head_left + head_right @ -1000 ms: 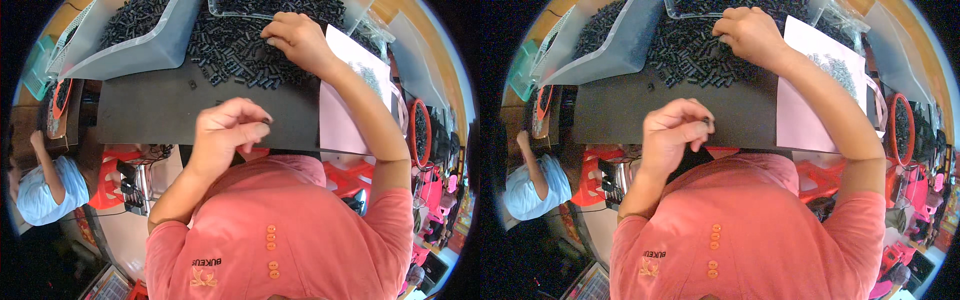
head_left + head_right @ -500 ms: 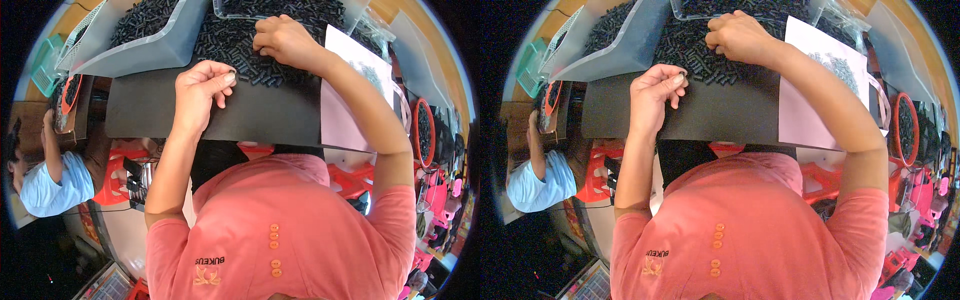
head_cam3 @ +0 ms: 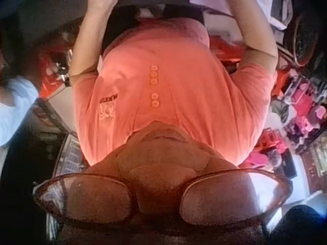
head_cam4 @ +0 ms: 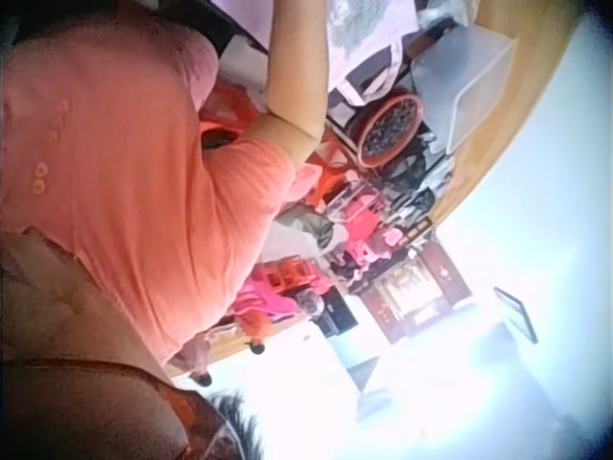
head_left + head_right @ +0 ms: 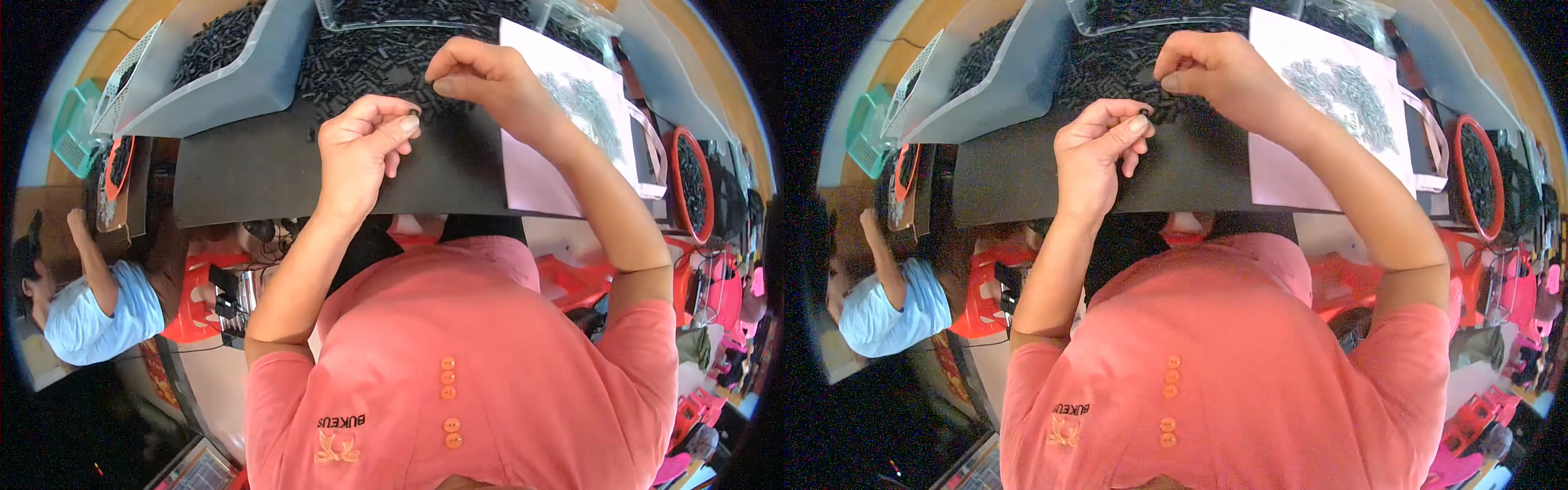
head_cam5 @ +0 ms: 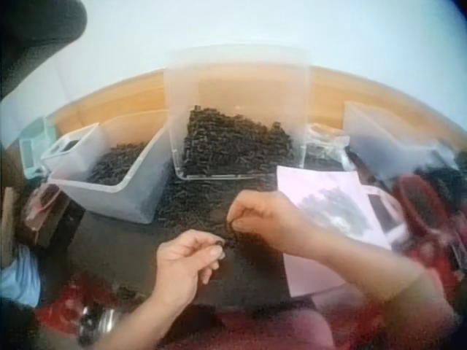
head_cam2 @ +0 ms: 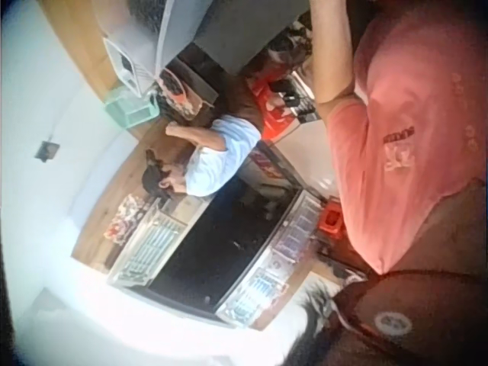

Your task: The person assembles small plastic components by repeatedly picking black parts and small pins from the table and fitting them together by hand.

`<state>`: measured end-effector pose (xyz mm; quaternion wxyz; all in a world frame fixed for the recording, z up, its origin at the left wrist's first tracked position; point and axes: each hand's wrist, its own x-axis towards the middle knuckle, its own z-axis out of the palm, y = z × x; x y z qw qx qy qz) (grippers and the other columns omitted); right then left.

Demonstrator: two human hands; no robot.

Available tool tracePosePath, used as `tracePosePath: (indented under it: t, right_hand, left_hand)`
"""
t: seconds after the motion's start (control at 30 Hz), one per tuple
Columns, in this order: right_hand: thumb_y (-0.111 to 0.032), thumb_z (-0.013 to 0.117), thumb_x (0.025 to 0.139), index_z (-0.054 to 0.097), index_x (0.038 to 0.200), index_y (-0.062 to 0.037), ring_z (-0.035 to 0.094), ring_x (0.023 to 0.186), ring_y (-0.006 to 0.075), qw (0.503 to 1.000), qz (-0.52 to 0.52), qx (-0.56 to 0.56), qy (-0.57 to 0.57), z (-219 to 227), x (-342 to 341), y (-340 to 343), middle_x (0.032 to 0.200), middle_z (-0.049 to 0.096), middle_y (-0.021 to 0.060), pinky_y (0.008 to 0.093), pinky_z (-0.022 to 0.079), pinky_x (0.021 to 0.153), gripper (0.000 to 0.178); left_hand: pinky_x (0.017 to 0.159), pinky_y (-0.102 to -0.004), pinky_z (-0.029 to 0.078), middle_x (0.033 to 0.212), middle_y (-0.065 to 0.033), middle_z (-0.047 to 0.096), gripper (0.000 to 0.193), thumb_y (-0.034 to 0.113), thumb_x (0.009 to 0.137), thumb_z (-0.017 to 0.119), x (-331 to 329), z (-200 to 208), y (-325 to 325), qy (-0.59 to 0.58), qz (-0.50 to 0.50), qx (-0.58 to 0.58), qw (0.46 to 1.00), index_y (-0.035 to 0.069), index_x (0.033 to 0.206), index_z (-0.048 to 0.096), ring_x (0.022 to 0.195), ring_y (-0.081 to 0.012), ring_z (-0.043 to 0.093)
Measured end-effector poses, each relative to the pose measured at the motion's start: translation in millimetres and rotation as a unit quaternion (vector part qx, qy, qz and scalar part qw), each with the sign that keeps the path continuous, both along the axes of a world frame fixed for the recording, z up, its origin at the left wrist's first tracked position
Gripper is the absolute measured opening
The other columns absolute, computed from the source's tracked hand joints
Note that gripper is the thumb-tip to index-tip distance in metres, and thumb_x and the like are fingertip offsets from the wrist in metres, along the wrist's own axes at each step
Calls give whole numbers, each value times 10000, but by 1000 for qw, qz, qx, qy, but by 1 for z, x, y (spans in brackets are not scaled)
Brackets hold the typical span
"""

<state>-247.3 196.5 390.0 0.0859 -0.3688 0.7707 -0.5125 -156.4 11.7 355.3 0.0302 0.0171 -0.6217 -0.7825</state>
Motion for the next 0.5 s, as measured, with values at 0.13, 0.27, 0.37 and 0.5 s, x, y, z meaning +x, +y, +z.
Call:
tracePosePath:
  t: [0.13,0.27,0.37,0.5]
  right_hand:
    - [-32,625,842,654,916,-6,598,799,129,998,-28,-62,14,-5,20,14,808,625,45,256,473,750,84]
    - [-5,577,872,657,967,0,572,865,84,998,-26,-52,17,-10,28,29,896,613,11,233,458,803,124]
    - [15,569,870,650,967,3,574,851,97,996,-40,-65,49,-11,37,31,895,611,21,240,462,790,127]
    - [30,570,858,637,959,8,571,826,108,993,-50,-57,92,-9,47,34,867,597,39,246,462,763,123]
  left_hand:
    - [452,-180,405,778,-29,645,122,50,852,684,1,1,22,-2,-10,-8,1000,-12,956,671,601,-54,539]
    - [449,-182,404,778,-27,639,127,46,852,682,3,1,38,3,-23,-17,1000,-19,960,668,602,-53,538]
    - [443,-182,400,776,-26,635,121,40,856,676,6,1,46,3,-19,-32,999,-23,958,665,609,-51,538]
    - [436,-183,385,726,-16,614,105,42,864,672,10,4,52,6,-8,-52,999,-18,951,663,559,-43,510]
